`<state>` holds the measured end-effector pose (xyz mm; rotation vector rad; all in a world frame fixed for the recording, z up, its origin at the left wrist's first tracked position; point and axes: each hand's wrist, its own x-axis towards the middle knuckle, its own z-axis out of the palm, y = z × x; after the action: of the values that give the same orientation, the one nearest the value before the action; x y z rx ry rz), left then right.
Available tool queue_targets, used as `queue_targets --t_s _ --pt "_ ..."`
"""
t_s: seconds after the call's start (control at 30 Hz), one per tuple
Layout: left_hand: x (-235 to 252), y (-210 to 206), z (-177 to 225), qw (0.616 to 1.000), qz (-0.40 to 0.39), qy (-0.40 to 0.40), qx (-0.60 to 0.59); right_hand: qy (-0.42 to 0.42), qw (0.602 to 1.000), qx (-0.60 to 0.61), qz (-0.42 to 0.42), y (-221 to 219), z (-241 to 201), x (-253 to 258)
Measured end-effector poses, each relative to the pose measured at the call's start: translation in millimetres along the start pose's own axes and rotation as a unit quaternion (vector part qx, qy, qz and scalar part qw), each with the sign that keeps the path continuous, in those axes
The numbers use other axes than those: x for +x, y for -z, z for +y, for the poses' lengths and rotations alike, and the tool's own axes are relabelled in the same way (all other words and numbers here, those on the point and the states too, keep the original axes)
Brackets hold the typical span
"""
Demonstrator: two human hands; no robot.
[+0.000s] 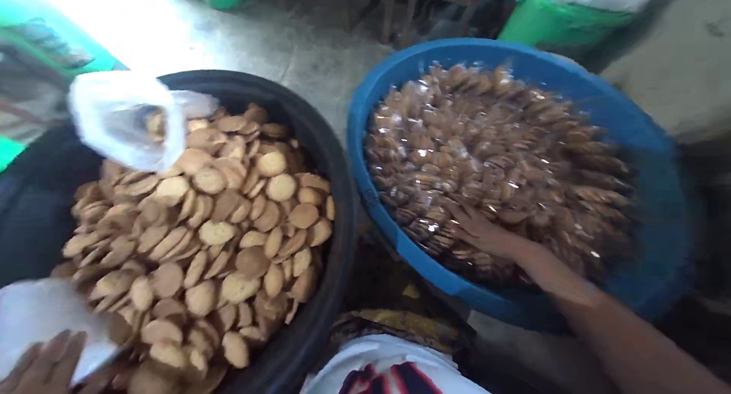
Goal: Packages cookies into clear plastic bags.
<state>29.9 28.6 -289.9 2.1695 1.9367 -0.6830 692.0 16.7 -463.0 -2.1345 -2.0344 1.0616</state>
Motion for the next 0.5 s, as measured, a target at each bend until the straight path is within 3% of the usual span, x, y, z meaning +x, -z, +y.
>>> queue_targets --t_s 0.2,0.3,0.4,0.5 --pt "-49 -25 14 0.996 -0.051 0.053 -0.044 0.004 0.998 -0.054 -0.017 -3 0 7" --pt "-65 -30 30 0.997 0.015 0.021 -0.069 -0.003 0.993 -0.115 -0.031 22 -8 10" --pt "-78 -25 45 0.992 0.075 0.01 -0.099 0.083 0.984 -0.116 0.107 59 -58 10" --pt "-86 -26 48 0.986 0.109 0.036 -0.118 0.236 0.937 -0.083 0.245 71 -162 8"
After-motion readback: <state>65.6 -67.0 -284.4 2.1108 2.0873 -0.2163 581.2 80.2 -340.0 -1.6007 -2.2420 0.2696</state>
